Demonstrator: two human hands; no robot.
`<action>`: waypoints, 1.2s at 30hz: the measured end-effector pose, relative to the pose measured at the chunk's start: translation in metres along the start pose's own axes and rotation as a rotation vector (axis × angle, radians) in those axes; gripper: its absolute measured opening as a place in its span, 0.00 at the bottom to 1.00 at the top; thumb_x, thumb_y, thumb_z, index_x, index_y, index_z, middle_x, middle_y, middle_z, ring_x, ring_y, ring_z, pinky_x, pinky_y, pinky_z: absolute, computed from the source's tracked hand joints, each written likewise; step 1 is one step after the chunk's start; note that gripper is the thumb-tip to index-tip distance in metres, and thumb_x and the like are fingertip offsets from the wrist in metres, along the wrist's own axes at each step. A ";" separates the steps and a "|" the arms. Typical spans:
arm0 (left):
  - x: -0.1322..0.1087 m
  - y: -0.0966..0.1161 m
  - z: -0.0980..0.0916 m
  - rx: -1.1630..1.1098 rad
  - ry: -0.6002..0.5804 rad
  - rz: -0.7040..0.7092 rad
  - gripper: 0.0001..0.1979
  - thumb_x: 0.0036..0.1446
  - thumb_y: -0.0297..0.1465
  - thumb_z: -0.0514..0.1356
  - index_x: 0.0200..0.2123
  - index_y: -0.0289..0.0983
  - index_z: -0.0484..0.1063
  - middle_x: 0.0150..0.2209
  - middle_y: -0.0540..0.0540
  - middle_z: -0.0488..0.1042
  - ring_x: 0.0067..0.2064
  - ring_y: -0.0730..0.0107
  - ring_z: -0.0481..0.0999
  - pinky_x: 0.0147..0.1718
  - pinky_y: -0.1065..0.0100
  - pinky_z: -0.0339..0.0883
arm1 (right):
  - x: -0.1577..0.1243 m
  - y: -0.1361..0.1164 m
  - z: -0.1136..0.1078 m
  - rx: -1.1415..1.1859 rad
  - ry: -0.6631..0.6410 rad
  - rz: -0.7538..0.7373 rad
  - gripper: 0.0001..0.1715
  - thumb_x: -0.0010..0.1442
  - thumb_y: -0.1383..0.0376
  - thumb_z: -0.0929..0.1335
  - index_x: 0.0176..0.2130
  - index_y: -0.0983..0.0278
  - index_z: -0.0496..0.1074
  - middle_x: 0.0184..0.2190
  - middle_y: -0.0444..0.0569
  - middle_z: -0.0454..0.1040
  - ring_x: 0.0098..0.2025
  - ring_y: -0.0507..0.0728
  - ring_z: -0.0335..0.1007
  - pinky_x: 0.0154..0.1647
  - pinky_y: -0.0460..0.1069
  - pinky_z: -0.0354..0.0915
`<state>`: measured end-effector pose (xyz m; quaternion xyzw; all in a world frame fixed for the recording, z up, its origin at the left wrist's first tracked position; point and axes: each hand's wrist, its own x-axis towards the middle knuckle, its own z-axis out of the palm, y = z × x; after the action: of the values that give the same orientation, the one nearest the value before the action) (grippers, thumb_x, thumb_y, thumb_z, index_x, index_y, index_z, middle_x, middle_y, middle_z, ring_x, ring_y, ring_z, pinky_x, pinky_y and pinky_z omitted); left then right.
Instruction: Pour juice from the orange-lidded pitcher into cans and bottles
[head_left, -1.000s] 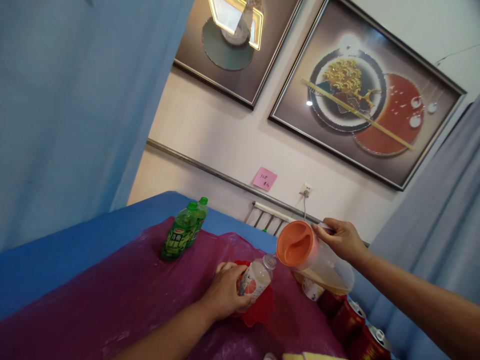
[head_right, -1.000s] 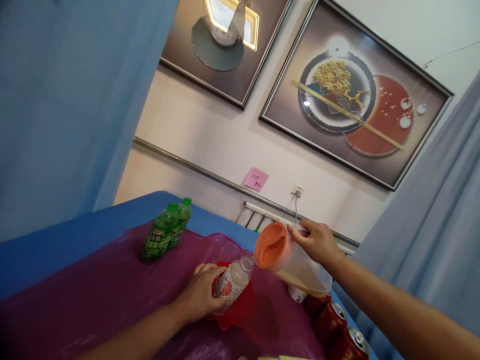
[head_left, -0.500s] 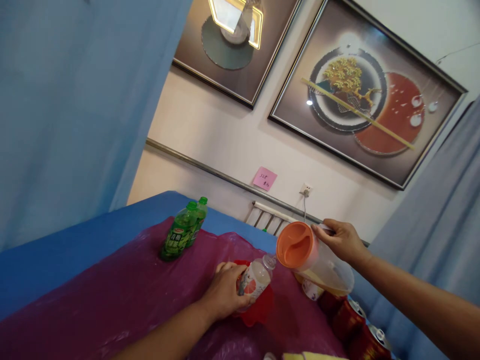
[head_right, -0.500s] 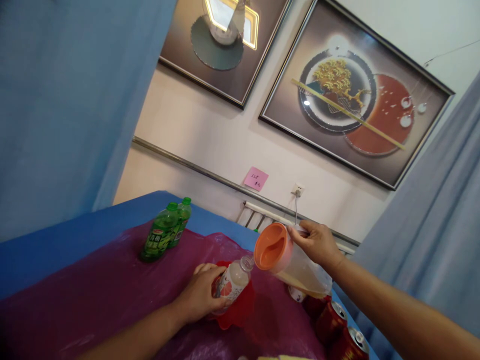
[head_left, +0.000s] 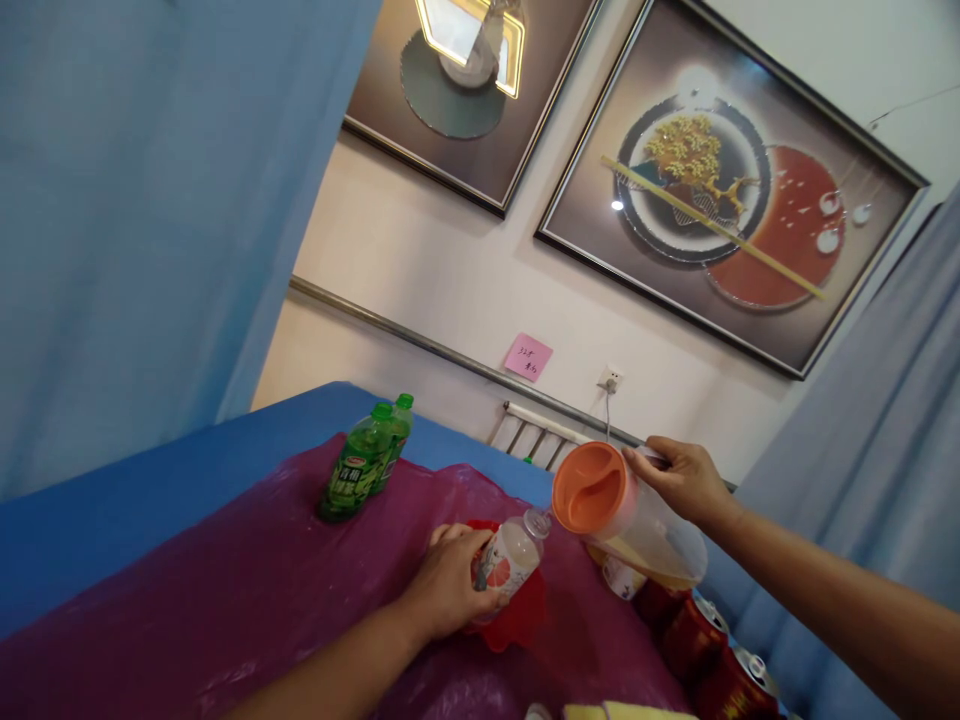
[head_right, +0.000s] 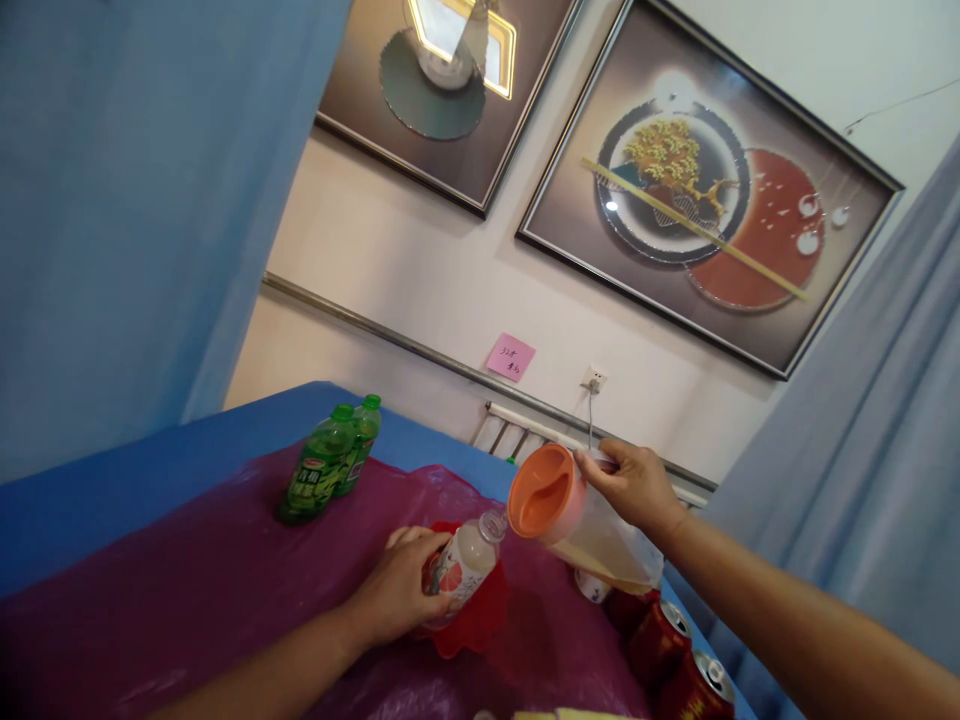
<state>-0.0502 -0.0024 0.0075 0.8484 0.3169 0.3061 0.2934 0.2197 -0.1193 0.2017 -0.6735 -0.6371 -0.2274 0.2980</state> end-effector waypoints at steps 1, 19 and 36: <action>0.000 -0.001 0.000 -0.002 0.004 0.000 0.25 0.39 0.41 0.72 0.44 0.44 0.77 0.41 0.48 0.76 0.47 0.56 0.71 0.52 0.60 0.58 | 0.000 0.000 0.000 -0.002 0.001 -0.005 0.32 0.59 0.43 0.65 0.20 0.59 0.49 0.19 0.38 0.44 0.22 0.49 0.43 0.22 0.46 0.44; 0.001 -0.003 0.002 -0.010 0.003 0.009 0.25 0.39 0.41 0.72 0.44 0.43 0.77 0.42 0.47 0.76 0.48 0.55 0.71 0.53 0.60 0.57 | 0.000 0.001 0.000 -0.012 0.015 -0.030 0.32 0.60 0.44 0.65 0.20 0.59 0.49 0.18 0.38 0.45 0.22 0.49 0.43 0.21 0.46 0.45; 0.001 -0.004 0.002 0.000 -0.008 0.009 0.27 0.39 0.42 0.71 0.46 0.44 0.77 0.44 0.47 0.77 0.49 0.53 0.72 0.53 0.59 0.57 | -0.002 0.000 0.000 -0.014 0.014 -0.029 0.32 0.60 0.43 0.65 0.19 0.59 0.49 0.18 0.38 0.46 0.21 0.49 0.44 0.21 0.46 0.45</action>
<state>-0.0497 0.0004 0.0037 0.8510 0.3118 0.3043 0.2933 0.2192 -0.1205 0.2000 -0.6647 -0.6431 -0.2408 0.2942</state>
